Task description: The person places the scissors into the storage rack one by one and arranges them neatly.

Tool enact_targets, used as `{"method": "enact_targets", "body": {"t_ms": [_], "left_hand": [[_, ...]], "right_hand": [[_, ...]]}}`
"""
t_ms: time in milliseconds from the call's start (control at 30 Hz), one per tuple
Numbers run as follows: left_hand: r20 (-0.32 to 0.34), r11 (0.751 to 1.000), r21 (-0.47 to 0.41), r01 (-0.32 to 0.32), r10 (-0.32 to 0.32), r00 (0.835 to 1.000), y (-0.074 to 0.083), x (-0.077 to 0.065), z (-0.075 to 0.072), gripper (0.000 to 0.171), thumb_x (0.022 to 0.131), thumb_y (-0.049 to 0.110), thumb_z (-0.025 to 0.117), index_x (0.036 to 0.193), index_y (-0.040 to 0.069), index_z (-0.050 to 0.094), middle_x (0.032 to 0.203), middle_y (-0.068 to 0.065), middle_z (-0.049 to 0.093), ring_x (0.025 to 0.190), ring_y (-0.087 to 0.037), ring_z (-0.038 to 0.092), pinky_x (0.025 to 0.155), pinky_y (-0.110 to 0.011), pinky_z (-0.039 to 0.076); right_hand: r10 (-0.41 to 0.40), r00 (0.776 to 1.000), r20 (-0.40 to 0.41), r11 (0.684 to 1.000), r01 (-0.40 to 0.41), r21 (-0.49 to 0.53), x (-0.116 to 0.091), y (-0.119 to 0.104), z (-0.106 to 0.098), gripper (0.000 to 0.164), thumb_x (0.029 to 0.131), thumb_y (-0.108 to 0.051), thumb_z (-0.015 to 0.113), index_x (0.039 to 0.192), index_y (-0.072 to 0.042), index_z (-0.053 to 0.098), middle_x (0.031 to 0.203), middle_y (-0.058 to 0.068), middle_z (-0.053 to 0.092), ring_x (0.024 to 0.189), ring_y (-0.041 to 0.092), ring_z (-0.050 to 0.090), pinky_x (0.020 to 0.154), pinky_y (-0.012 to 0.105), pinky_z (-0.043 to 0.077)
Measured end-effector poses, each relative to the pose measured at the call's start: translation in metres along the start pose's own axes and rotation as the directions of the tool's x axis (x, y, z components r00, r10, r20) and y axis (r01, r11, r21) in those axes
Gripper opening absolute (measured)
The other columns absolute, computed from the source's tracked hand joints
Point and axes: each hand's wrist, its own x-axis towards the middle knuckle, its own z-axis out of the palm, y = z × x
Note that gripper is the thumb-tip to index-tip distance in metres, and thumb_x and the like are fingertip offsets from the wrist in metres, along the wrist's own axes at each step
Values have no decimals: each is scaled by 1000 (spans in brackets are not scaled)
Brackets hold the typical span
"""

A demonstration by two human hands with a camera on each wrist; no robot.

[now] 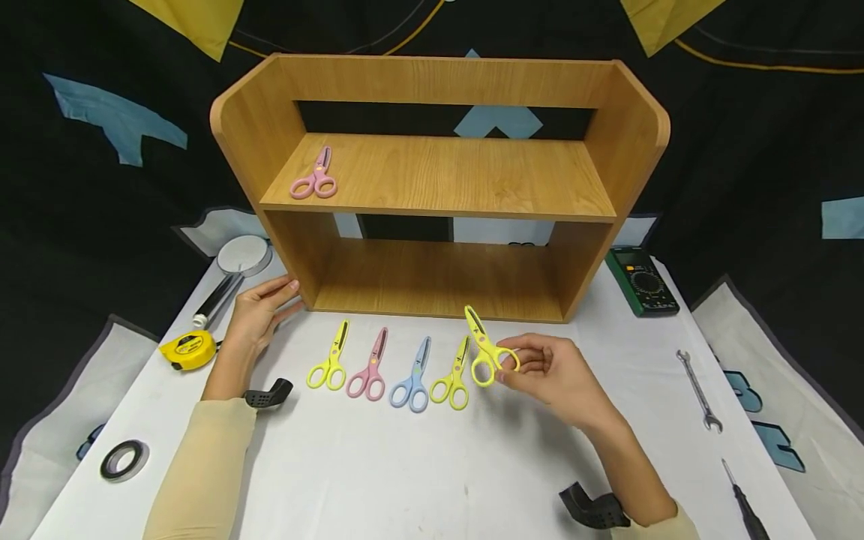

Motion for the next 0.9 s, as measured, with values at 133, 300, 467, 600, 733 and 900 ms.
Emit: {"method": "enact_targets", "body": {"t_ms": [133, 300, 467, 600, 733, 900], "left_hand": [[6, 1000, 11, 3, -3, 1000, 0, 1, 1, 62, 88, 18, 83, 142, -1, 59, 117, 3, 68, 109, -12, 69, 110, -49, 51], [-13, 1000, 7, 5, -5, 1000, -1, 1, 3, 61, 88, 18, 83, 141, -2, 60, 115, 3, 68, 107, -12, 69, 110, -48, 51], [-25, 1000, -11, 20, -20, 999, -2, 1, 2, 61, 88, 17, 83, 141, -1, 60, 117, 3, 67, 109, -11, 68, 112, -49, 51], [-23, 999, -30, 17, -18, 1000, -2, 0, 2, 57, 88, 16, 83, 139, 0, 62, 116, 3, 68, 108, -11, 68, 112, -49, 50], [-23, 999, -42, 15, -16, 1000, -3, -1, 2, 52, 88, 15, 83, 136, 1, 65, 112, 4, 70, 106, -11, 70, 111, -47, 51], [-41, 999, -44, 4, -6, 999, -1, -2, 3, 52, 90, 13, 81, 137, 0, 64, 113, 3, 69, 104, -10, 70, 110, -46, 52]], "right_hand": [[-160, 985, -70, 987, 157, -39, 6, -50, -10, 39, 90, -14, 82, 127, -6, 70, 102, 8, 73, 84, 19, 70, 74, 25, 64], [-274, 949, -157, 960, 261, -98, 42, -105, -11, 40, 92, -17, 81, 130, -9, 69, 110, 7, 72, 91, 19, 69, 79, 20, 62], [-264, 949, -173, 959, 239, -154, 98, -144, 3, 44, 92, -18, 80, 134, -10, 68, 111, 9, 71, 93, 17, 67, 75, 16, 59], [-236, 961, -143, 960, 207, -191, 141, -166, 21, 45, 94, -20, 79, 136, -10, 67, 109, 9, 74, 93, 16, 65, 74, 19, 55], [-187, 974, -125, 970, 163, -178, 175, -177, 37, 43, 94, -19, 78, 134, -8, 67, 106, 8, 74, 91, 14, 67, 73, 19, 56], [-166, 974, -153, 976, 140, -167, 198, -181, 51, 41, 94, -18, 77, 132, -7, 68, 102, 5, 71, 84, 11, 65, 65, 16, 54]]}}
